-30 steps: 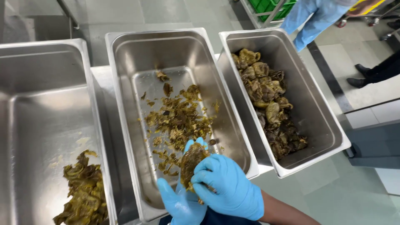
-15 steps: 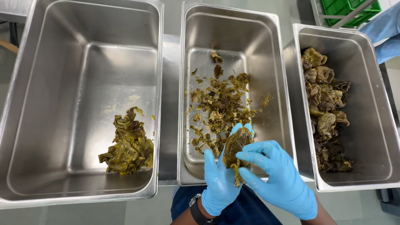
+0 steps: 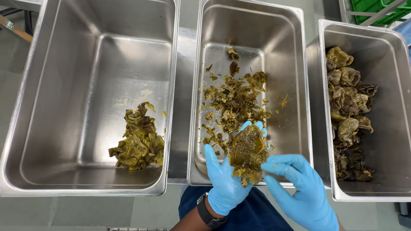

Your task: The person picks up green vegetable pieces from a middle stainless steel tray, separates them by hand, and places them into the left tray. The person repeats this process for several pieces, handling them one at a time.

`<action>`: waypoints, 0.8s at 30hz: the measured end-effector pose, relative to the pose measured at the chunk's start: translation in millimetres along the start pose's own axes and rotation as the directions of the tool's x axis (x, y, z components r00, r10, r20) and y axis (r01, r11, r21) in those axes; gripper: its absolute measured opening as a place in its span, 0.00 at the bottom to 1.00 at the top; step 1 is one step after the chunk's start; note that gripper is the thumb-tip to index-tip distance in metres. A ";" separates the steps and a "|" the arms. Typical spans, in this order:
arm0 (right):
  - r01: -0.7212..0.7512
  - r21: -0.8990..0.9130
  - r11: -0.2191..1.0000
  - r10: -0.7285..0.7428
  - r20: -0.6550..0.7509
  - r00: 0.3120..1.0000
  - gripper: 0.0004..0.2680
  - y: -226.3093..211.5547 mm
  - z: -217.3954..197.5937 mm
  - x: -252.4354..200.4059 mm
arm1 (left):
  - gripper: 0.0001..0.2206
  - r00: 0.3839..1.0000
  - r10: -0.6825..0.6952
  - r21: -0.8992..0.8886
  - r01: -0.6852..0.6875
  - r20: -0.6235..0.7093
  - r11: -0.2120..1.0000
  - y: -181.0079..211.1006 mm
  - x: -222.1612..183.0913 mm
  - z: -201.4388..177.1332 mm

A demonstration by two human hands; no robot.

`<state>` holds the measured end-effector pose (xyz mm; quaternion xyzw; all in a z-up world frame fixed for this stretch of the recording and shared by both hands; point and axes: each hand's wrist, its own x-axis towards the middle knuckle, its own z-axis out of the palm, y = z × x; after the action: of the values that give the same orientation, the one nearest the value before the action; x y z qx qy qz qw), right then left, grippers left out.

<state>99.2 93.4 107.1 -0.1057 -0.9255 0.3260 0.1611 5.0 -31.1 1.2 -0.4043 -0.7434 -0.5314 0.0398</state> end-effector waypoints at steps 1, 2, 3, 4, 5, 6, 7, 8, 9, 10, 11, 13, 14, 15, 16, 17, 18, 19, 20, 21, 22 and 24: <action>-0.059 0.013 0.998 0.059 0.001 0.998 0.12 1.6 0.8 1.2 | 0.21 0.982 -0.149 -0.489 0.187 0.118 0.852 -3.3 -5.5 8.1; -0.121 0.025 0.992 0.121 0.002 0.993 0.13 3.1 1.4 1.9 | 0.25 0.932 -0.214 -0.817 0.360 0.293 0.451 -6.3 -11.1 16.3; -0.123 0.026 0.992 0.123 0.000 0.992 0.13 1.5 4.3 6.5 | 0.25 0.931 -0.213 -0.816 0.362 0.296 0.451 -4.2 -10.6 14.2; -0.063 0.009 0.998 0.063 0.015 0.998 0.13 -0.5 7.7 10.4 | 0.24 0.951 -0.213 -0.708 0.310 0.225 0.635 -2.1 -10.6 11.7; -0.003 -0.007 1.000 0.003 0.030 1.000 0.13 -2.5 10.9 14.4 | 0.23 0.968 -0.197 -0.561 0.251 0.156 0.788 0.0 -10.5 9.3; -0.006 -0.006 1.000 0.006 0.027 1.000 0.13 -0.6 12.5 15.7 | 0.23 0.968 -0.195 -0.561 0.251 0.160 0.789 1.0 -8.2 11.9; 0.060 -0.053 0.997 -0.058 0.051 0.997 0.13 0.9 14.2 17.2 | 0.29 0.926 -0.220 -0.932 0.340 0.308 0.126 1.9 -6.0 14.2; 0.129 -0.097 0.987 -0.122 0.079 0.989 0.12 2.6 16.1 18.9 | 0.37 0.891 -0.134 -0.743 0.269 0.433 -0.613 2.7 -3.8 16.5; 0.128 -0.096 0.987 -0.121 0.077 0.990 0.12 3.5 16.5 18.4 | 0.37 0.891 -0.133 -0.743 0.271 0.435 -0.612 -0.1 -10.3 19.0; 0.103 -0.095 0.990 -0.095 0.083 0.992 0.11 4.5 17.1 18.4 | 0.36 0.885 -0.227 -0.874 0.449 0.406 0.187 -2.9 -17.1 21.1; 0.077 -0.094 0.993 -0.069 0.090 0.994 0.10 5.4 18.1 18.6 | 0.35 0.906 -0.275 -0.373 0.389 0.323 0.843 -6.0 -24.1 22.9; 0.040 -0.088 0.995 -0.034 0.070 0.997 0.09 4.8 20.2 17.0 | 0.42 0.833 -0.285 -0.837 0.527 0.475 0.147 -1.8 -13.5 18.8; 0.001 -0.086 0.996 0.003 0.045 0.999 0.09 4.7 20.9 16.7 | 0.49 0.797 -0.161 -0.661 0.349 0.583 -0.665 0.1 -7.3 17.1; 0.002 -0.085 0.996 0.002 0.047 0.999 0.09 6.8 21.9 13.6 | 0.49 0.797 -0.162 -0.662 0.347 0.582 -0.665 1.0 -4.3 14.6; -0.063 -0.040 0.997 0.064 0.028 0.998 0.08 8.7 23.0 9.7 | 0.50 0.774 -0.178 -0.651 0.357 0.608 -0.670 2.1 -2.0 12.0; -0.126 0.007 0.992 0.126 0.012 0.992 0.08 10.8 24.0 5.8 | 0.51 0.749 -0.194 -0.640 0.366 0.633 -0.675 3.2 0.3 9.5; -0.128 0.008 0.992 0.128 0.013 0.992 0.08 12.8 23.2 4.0 | 0.51 0.748 -0.195 -0.640 0.367 0.634 -0.675 3.7 3.1 8.2; -0.184 0.056 0.981 0.183 0.008 0.983 0.07 14.9 22.4 2.2 | 0.51 0.772 -0.167 -0.628 0.348 0.613 -0.696 4.2 5.9 6.9; -0.237 0.104 0.966 0.237 0.007 0.971 0.07 17.0 21.6 0.3 | 0.51 0.796 -0.139 -0.615 0.330 0.589 -0.716 4.7 8.6 5.7; -0.238 0.105 0.966 0.238 0.008 0.971 0.07 19.1 20.7 -0.7 | 0.51 0.795 -0.140 -0.615 0.330 0.590 -0.716 4.4 8.1 6.1; -0.313 0.123 0.942 0.311 0.033 0.950 0.06 21.1 19.8 -1.7 | 0.50 0.779 -0.163 -0.632 0.346 0.605 -0.693 4.1 7.6 6.4; -0.386 0.141 0.912 0.382 0.057 0.922 0.06 29.3 19.3 -5.3 | 0.49 0.762 -0.186 -0.647 0.364 0.621 -0.669 4.4 7.1 7.7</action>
<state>99.7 103.2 73.0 -0.2685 -0.8619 0.4211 0.0883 5.9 -20.3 4.7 0.0288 0.0106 -0.8365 -0.5471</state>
